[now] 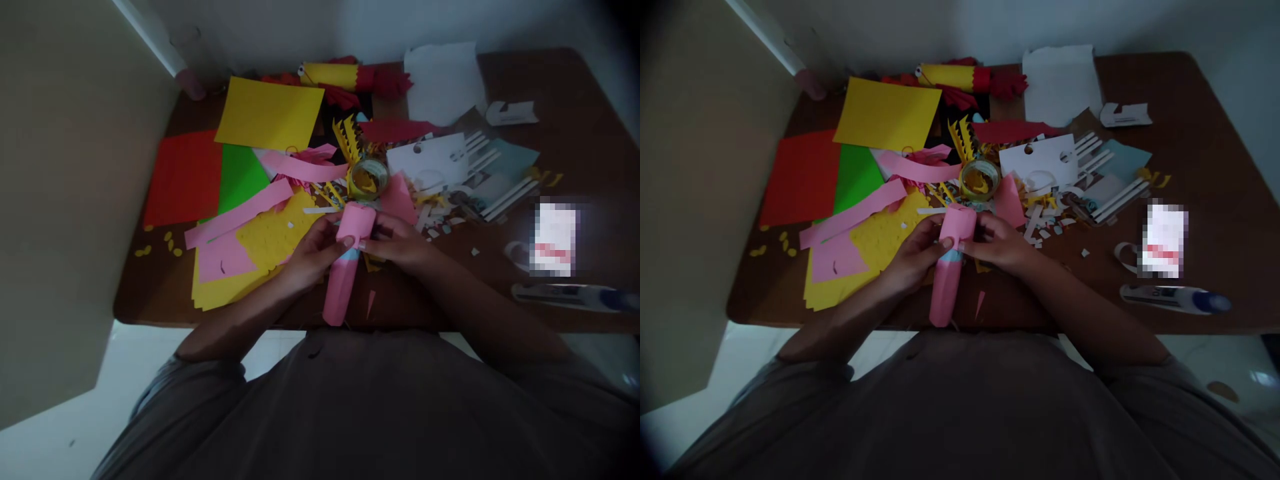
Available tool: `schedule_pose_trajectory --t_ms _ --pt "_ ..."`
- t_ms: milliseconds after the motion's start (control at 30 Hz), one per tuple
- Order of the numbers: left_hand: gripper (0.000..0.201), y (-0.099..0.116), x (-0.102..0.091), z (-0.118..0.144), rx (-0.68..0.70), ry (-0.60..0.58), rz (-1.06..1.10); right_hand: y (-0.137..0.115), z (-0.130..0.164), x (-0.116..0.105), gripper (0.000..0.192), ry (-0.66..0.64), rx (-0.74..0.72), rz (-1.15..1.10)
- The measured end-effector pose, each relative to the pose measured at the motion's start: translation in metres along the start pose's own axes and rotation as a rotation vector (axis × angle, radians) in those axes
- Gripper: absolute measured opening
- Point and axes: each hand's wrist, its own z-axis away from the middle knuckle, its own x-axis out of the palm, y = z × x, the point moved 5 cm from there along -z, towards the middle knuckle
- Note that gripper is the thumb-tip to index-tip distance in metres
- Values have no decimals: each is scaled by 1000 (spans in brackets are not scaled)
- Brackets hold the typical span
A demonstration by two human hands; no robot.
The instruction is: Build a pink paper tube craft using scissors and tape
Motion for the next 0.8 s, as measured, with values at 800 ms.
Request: schedule_pose_trajectory --t_ms 800 --pt "56 1 1 -3 -78 10 151 -7 -1 2 64 22 -67 2"
